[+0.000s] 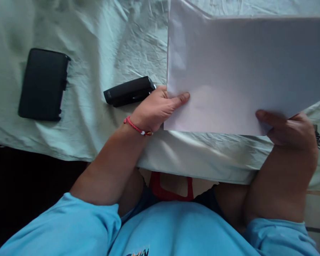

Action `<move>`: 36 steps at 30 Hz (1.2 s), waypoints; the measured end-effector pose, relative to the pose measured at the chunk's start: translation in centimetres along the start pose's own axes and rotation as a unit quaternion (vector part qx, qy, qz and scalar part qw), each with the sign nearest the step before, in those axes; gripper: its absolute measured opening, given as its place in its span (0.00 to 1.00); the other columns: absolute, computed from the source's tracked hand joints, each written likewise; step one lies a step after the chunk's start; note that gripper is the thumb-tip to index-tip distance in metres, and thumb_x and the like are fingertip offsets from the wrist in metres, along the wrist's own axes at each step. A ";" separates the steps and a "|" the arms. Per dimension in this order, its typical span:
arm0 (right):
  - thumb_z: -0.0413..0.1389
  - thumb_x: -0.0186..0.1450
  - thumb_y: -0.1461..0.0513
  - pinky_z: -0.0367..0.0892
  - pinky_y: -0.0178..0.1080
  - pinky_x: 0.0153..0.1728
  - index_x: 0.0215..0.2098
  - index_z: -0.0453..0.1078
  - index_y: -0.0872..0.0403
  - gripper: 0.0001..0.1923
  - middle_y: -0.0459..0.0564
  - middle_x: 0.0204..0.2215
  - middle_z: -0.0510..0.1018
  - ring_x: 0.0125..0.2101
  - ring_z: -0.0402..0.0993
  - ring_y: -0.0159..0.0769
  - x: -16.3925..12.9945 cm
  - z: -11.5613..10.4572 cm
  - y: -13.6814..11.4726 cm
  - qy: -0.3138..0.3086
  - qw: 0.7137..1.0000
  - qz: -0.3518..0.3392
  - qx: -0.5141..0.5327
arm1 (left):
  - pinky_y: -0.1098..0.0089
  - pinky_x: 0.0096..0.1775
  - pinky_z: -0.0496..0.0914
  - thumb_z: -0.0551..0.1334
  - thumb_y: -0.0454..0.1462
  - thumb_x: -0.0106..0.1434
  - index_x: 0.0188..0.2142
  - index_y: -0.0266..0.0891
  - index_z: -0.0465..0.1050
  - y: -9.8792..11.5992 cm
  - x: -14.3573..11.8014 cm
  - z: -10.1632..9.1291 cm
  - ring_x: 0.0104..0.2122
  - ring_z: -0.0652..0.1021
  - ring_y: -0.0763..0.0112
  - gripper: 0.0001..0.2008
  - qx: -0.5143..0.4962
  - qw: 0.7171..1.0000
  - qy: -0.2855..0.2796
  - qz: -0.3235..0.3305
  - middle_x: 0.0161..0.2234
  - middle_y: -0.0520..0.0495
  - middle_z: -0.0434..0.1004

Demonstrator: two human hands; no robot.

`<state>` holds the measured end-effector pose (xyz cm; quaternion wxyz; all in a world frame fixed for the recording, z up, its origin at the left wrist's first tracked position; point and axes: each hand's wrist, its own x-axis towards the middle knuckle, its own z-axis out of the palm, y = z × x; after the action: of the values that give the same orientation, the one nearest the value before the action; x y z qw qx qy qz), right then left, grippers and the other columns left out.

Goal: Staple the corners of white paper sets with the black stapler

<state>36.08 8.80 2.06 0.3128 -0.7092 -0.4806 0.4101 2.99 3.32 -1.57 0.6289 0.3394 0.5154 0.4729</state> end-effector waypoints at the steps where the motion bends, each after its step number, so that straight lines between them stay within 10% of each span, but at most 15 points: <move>1: 0.77 0.42 0.58 0.79 0.43 0.53 0.29 0.73 0.51 0.22 0.45 0.34 0.80 0.42 0.79 0.37 0.1 -0.1 0.2 -0.010 1.000 0.008 0.014 | 0.50 0.52 0.82 0.79 0.51 0.59 0.38 0.38 0.80 0.0 0.0 0.0 0.49 0.84 0.48 0.20 0.000 1.000 -0.005 -0.005 0.36 0.43 0.84; 9: 0.81 0.36 0.58 0.81 0.44 0.52 0.36 0.81 0.52 0.30 0.51 0.43 0.85 0.44 0.81 0.41 0.9 -0.7 1.7 0.010 0.997 0.013 0.074 | 0.55 0.48 0.80 0.73 0.47 0.66 0.31 0.39 0.81 0.2 0.0 -0.3 0.38 0.83 0.55 0.15 0.169 0.985 0.009 0.038 0.32 0.45 0.83; 19: 0.81 0.36 0.57 0.82 0.42 0.50 0.39 0.83 0.53 0.31 0.54 0.47 0.86 0.45 0.83 0.41 0.9 -0.5 1.4 -0.037 0.990 0.005 0.134 | 0.55 0.66 0.70 0.67 0.36 0.67 0.46 0.36 0.83 1.8 -1.1 1.0 0.57 0.82 0.57 0.10 0.087 0.995 0.041 -0.005 0.47 0.48 0.87; 26: 0.78 0.40 0.62 0.83 0.42 0.47 0.34 0.82 0.53 0.23 0.52 0.44 0.85 0.42 0.83 0.40 0.8 -0.1 1.8 0.005 0.991 -0.014 0.132 | 0.57 0.60 0.77 0.70 0.39 0.66 0.33 0.37 0.81 1.6 -0.9 0.8 0.50 0.85 0.55 0.07 0.045 0.999 -0.003 0.009 0.38 0.45 0.88; 36: 0.79 0.37 0.63 0.83 0.42 0.45 0.38 0.84 0.54 0.28 0.54 0.46 0.86 0.42 0.83 0.41 0.9 0.1 1.5 0.005 0.990 0.020 0.138 | 0.55 0.58 0.78 0.66 0.35 0.68 0.41 0.36 0.83 1.0 -0.4 0.5 0.51 0.85 0.54 0.06 0.018 1.000 -0.001 -0.013 0.39 0.44 0.87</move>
<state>36.82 9.16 0.55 0.4022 -0.6708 -0.4036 0.4747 3.24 3.29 -0.40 0.6290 0.3445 0.5275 0.4555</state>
